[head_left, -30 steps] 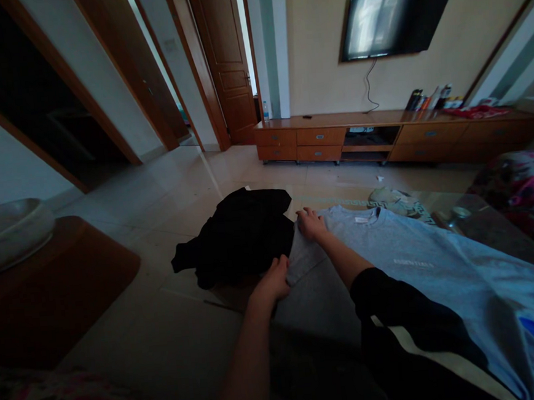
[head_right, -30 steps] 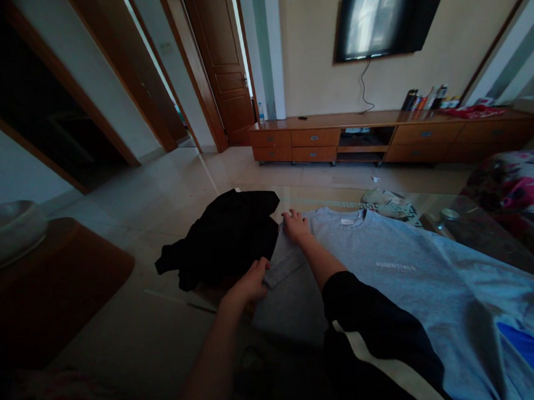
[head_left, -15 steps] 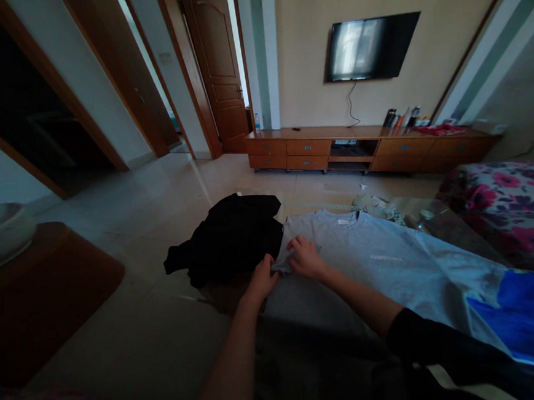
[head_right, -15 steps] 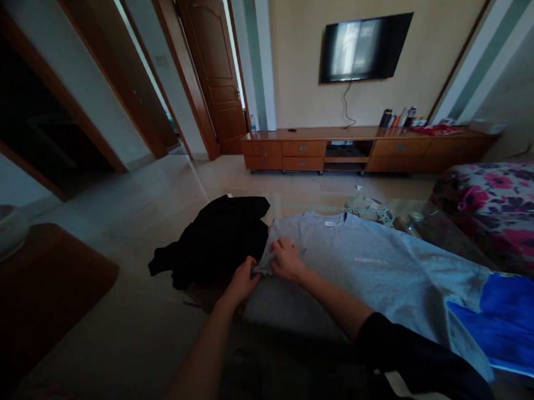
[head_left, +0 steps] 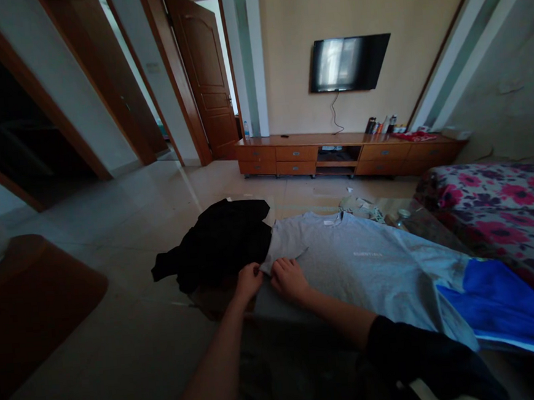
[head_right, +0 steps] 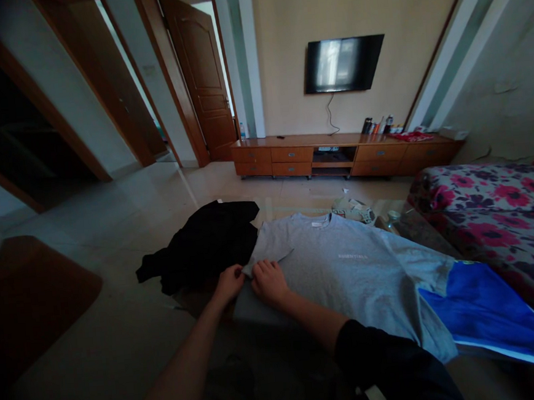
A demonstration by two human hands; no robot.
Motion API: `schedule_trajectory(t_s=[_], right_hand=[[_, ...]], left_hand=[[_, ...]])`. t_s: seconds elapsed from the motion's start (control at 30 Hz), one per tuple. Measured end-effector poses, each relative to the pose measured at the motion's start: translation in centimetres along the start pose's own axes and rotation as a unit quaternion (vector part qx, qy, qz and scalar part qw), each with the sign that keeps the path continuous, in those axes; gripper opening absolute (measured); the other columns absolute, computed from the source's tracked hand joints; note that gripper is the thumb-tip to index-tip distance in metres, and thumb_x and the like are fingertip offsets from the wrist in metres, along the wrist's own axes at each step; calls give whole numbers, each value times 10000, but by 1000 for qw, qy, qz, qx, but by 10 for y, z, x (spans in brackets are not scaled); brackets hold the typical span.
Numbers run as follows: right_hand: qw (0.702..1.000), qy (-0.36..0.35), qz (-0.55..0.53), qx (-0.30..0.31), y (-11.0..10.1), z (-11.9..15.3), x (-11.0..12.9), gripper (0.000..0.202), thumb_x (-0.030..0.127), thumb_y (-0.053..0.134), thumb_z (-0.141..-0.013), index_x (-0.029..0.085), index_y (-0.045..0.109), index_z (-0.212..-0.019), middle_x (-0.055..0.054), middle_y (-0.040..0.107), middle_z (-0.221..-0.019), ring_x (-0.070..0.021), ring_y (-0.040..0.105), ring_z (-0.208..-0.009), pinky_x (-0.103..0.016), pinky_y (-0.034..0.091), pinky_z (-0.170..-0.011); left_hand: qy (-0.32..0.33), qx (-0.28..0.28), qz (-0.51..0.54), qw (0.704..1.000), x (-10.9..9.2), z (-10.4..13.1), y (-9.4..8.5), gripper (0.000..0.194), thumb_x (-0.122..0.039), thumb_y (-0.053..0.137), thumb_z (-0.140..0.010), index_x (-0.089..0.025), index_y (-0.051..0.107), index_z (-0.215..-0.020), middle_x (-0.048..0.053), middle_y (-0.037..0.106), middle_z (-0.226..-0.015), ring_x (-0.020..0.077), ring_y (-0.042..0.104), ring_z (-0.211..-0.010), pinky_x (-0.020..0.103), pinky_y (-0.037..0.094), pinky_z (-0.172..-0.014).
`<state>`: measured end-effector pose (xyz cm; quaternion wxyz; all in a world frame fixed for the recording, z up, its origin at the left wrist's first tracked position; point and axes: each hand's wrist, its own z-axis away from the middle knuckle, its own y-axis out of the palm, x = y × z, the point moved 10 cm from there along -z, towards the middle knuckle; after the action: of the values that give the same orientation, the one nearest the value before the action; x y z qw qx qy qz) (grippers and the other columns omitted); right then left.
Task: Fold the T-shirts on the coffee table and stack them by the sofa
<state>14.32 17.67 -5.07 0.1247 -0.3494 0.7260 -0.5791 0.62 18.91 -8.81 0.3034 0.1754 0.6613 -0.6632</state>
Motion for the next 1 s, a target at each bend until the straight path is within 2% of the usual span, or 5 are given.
schedule_trajectory(t_s=[0.23,0.5,0.63,0.87,1.0], right_hand=[[999,38,-23,2,8,4,-5,485,431,660,-874,198,541,-1282,-140,608,-1257,-325,537,-1170,-459,388,-1003],[999,-3,50,-10,12,-2,-14,109,247,531,-1012,230,603,-1092,-81,660,-1105,-253,575,-1070,-391,400,-955],[996,-64,68,8,23,0,-9,97,230,551,-1001,224,624,-1064,-81,668,-1091,-253,569,-1059,-387,408,-941],[998,-54,-5,28,22,-1,-6,165,307,558,-988,215,632,-1103,-75,678,-1104,-248,556,-1102,-383,390,-976],[997,46,-57,0,8,-10,-45,292,272,408,-1042,220,630,-1225,-88,662,-1255,-223,550,-1192,-379,368,-1041]], left_hand=[[-34,20,-5,999,6,-5,6,276,-266,517,-990,-169,774,-953,118,786,-1026,198,714,-948,234,428,-729],[-54,-5,-18,998,23,-11,8,145,-186,633,-876,-186,771,-922,79,789,-956,187,721,-892,232,428,-696],[-30,-28,-39,998,21,-12,4,139,-136,632,-852,-181,741,-925,77,765,-940,181,698,-880,244,443,-737],[61,-46,-73,994,-4,-6,6,342,-103,653,-797,-197,657,-1127,88,672,-1133,192,639,-1042,257,449,-902],[68,-52,-93,992,-6,-6,10,174,-249,577,-937,-182,649,-1080,102,655,-1106,198,638,-1034,278,455,-921]])
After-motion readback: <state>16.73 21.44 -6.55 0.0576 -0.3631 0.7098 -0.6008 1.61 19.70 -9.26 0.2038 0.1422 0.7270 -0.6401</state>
